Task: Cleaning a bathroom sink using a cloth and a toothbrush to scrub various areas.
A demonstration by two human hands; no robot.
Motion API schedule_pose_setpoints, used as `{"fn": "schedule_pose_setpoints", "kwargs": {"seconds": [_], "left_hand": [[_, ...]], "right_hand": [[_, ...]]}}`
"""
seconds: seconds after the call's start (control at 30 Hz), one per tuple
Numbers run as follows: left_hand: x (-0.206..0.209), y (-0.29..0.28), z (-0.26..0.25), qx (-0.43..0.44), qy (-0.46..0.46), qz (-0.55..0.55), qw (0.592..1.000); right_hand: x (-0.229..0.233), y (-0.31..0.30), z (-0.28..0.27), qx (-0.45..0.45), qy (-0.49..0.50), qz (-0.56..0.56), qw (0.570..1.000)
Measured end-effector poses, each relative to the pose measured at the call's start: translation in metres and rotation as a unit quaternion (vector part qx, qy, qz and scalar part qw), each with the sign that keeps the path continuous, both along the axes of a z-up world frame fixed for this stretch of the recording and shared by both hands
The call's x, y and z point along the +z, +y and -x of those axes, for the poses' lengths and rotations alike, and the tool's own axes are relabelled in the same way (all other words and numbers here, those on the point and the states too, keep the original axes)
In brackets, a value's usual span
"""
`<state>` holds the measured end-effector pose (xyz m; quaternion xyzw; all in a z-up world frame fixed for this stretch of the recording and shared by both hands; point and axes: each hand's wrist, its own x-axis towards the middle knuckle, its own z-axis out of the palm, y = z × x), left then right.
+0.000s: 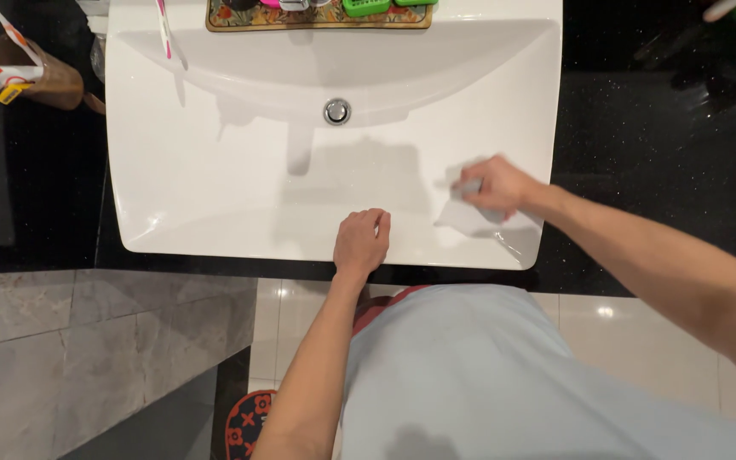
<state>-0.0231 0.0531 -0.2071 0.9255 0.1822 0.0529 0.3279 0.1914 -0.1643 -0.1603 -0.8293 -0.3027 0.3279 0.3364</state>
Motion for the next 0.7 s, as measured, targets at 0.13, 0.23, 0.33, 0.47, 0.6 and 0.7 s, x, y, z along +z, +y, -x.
{"fn": "schedule_pose_setpoints", "kwargs": {"seconds": [0.13, 0.23, 0.33, 0.47, 0.6, 0.7], "left_hand": [[-0.008, 0.003, -0.006, -0.001, -0.008, -0.005, 1.0], [-0.009, -0.001, 0.005, -0.009, 0.006, -0.017, 1.0], [-0.008, 0.005, 0.0, -0.018, -0.013, -0.022, 1.0], [-0.008, -0.001, -0.002, -0.013, -0.015, -0.018, 1.0], [-0.014, 0.005, 0.002, -0.024, -0.024, -0.022, 0.999], [-0.007, 0.002, -0.004, -0.029, -0.025, -0.025, 0.999]], "right_hand": [[0.014, 0.012, 0.0, -0.119, 0.035, 0.035, 0.992], [-0.014, 0.0, 0.007, -0.055, 0.028, 0.017, 0.998], [0.002, 0.009, 0.009, -0.033, 0.035, 0.015, 0.999], [-0.004, 0.01, 0.018, -0.053, 0.051, 0.035, 0.997], [-0.003, 0.017, 0.021, -0.078, 0.067, 0.001, 0.995], [0.005, 0.022, 0.028, -0.094, 0.073, 0.013, 0.993]]}}
